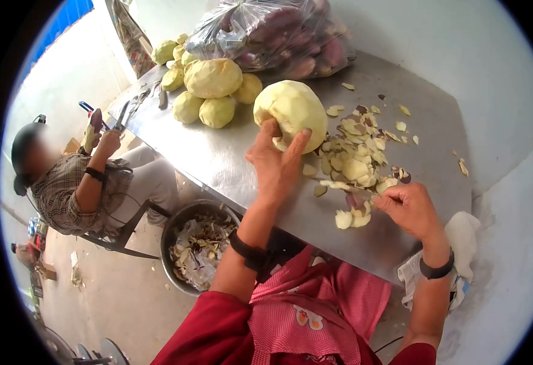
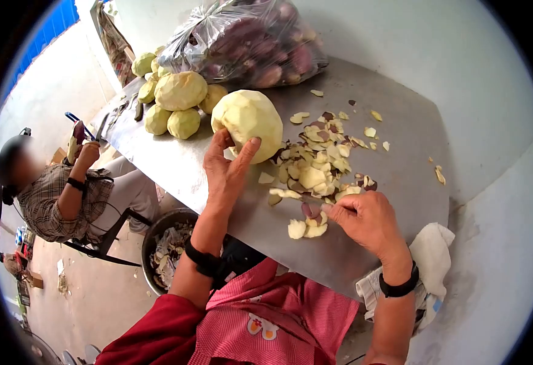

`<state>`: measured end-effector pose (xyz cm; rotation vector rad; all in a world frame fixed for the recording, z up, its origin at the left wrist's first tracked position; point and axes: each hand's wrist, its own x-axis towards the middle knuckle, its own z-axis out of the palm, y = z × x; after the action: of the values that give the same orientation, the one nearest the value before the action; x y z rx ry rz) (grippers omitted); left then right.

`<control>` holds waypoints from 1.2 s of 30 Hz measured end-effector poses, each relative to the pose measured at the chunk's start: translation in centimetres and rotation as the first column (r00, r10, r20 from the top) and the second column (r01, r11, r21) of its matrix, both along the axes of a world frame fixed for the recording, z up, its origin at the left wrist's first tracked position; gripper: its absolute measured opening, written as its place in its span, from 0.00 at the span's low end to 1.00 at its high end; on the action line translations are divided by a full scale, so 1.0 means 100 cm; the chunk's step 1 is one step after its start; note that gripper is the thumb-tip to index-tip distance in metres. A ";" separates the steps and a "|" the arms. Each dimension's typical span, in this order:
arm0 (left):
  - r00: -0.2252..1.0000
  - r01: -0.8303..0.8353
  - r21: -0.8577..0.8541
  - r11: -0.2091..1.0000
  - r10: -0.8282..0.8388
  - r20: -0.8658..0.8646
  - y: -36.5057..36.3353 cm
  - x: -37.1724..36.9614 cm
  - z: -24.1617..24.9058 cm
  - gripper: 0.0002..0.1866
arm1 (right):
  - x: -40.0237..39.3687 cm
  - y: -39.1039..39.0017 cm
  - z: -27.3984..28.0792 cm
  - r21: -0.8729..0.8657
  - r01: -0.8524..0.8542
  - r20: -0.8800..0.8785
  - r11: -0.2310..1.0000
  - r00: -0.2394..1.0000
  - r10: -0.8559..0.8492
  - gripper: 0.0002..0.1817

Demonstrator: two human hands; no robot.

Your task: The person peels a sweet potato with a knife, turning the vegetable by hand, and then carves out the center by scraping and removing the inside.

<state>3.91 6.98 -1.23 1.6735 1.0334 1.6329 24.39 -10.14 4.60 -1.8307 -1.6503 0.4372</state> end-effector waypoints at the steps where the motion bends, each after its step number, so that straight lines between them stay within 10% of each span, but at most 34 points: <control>1: 0.991 0.087 -0.041 0.995 -0.083 0.102 0.000 -0.002 0.001 0.25 | 0.000 -0.002 0.006 -0.132 -0.011 0.081 0.991 0.996 0.022 0.19; 5: 0.962 0.224 -0.109 0.968 -0.202 0.185 0.001 -0.015 0.005 0.23 | 0.007 -0.001 -0.006 -0.240 -0.073 0.144 0.968 0.983 0.110 0.21; 10: 0.926 0.335 -0.056 0.941 -0.317 0.206 -0.003 -0.017 0.005 0.23 | 0.000 0.009 -0.007 0.054 0.185 0.160 0.981 0.969 -0.191 0.21; 15: 0.869 0.419 -0.149 0.896 -0.348 0.351 -0.007 -0.016 0.012 0.24 | -0.023 0.007 -0.013 0.096 0.023 0.224 0.995 0.974 -0.044 0.21; 23: 0.907 0.371 -0.136 0.919 -0.327 0.265 0.002 -0.018 0.009 0.25 | -0.021 0.013 -0.019 0.238 0.178 0.372 0.955 0.891 -0.259 0.21; 29: 0.903 0.362 -0.150 0.920 -0.305 0.303 -0.002 -0.016 0.009 0.22 | -0.024 0.011 -0.006 0.007 0.146 0.298 0.989 0.944 -0.142 0.20; 36: 0.911 0.346 -0.154 0.925 -0.293 0.290 -0.005 -0.017 0.011 0.22 | -0.024 0.016 -0.018 0.234 0.200 0.383 0.951 0.881 -0.279 0.21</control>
<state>2.24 6.46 -0.17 1.3642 0.7200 1.4316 22.01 -8.50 2.84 -2.0432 -1.6263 -0.2279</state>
